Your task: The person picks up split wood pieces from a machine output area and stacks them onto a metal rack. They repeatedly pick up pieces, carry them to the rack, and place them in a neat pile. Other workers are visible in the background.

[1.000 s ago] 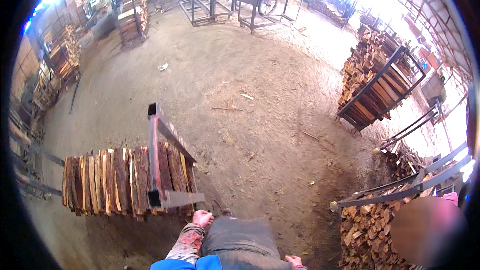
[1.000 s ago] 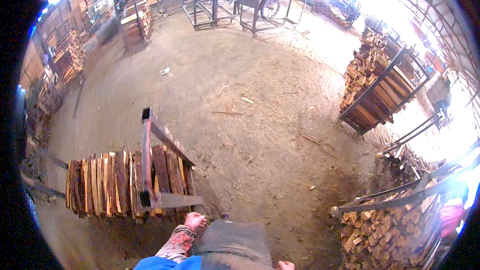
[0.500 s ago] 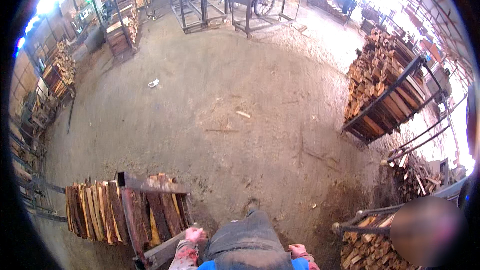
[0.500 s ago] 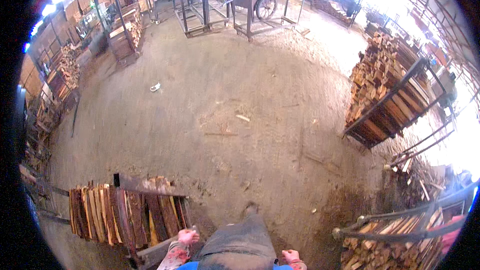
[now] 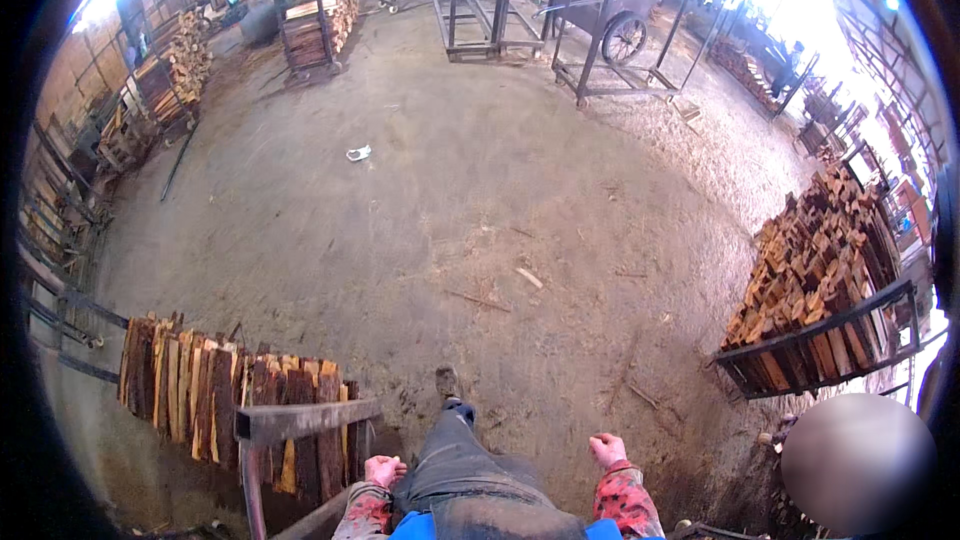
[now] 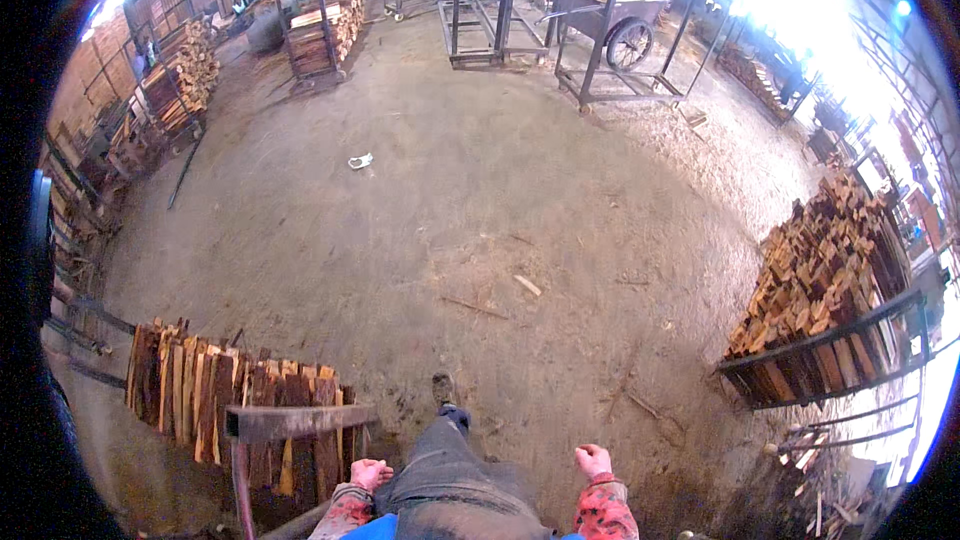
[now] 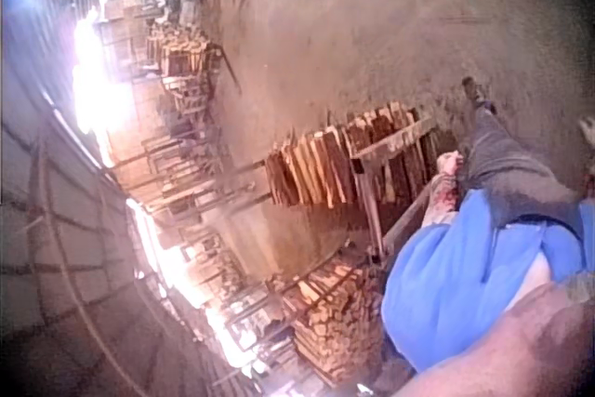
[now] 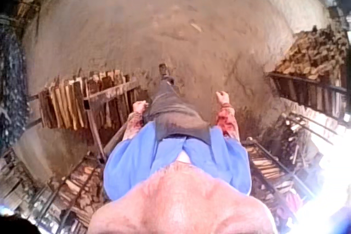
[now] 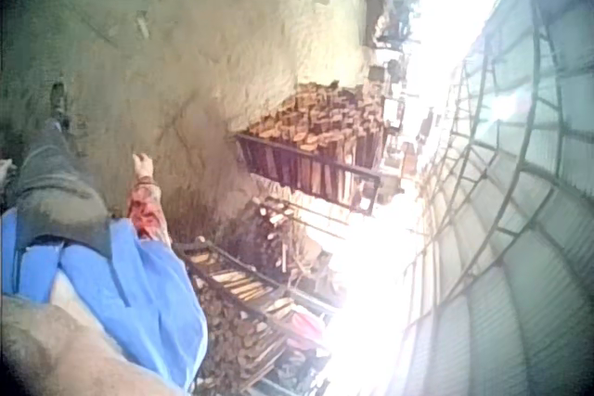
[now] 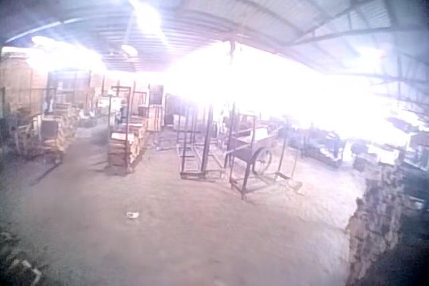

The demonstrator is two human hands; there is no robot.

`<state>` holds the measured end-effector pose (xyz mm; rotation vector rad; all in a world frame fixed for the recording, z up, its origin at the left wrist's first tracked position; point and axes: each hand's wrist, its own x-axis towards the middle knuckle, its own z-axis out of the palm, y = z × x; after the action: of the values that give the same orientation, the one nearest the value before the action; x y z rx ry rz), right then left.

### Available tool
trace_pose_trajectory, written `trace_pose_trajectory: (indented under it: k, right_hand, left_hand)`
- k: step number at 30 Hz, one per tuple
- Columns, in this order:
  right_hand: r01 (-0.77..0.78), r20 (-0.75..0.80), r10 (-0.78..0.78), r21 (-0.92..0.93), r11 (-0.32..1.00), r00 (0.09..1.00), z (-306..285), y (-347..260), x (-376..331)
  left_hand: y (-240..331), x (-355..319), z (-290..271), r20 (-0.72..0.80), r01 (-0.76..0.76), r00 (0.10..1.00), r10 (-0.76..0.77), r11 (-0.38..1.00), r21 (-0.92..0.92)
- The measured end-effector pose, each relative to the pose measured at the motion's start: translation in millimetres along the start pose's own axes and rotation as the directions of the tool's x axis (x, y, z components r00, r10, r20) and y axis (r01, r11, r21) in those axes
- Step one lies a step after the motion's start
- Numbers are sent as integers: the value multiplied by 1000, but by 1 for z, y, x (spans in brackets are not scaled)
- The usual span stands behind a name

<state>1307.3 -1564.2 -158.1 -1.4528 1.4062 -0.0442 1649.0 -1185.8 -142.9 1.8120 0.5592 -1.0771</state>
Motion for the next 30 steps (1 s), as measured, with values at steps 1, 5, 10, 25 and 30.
trace_pose_trajectory:
  k: [1, 5, 10, 25, 30]
  right_hand:
    - [-84, -10, 84, -73, 994, 996, 5, -6, 8]
    - [-284, -41, 283, -8, 959, 958, 27, -1, 9]
    - [-540, -8, 541, 24, 841, 841, 66, -72, -21]
    - [-411, -30, 413, -190, 892, 910, 79, -188, 240]
    - [-135, 71, 186, -453, 881, 980, 64, -321, 354]
  left_hand:
    - [15, 18, 6, 11, 7, 1000, -6, 999, -41]
    - [73, 85, 23, 132, -28, 991, 37, 997, -66]
    - [169, 160, 37, 273, 21, 962, 14, 992, -122]
    - [380, 244, 120, 199, -72, 974, 108, 981, -178]
    - [401, 241, 104, 191, -60, 977, 98, 980, -192]
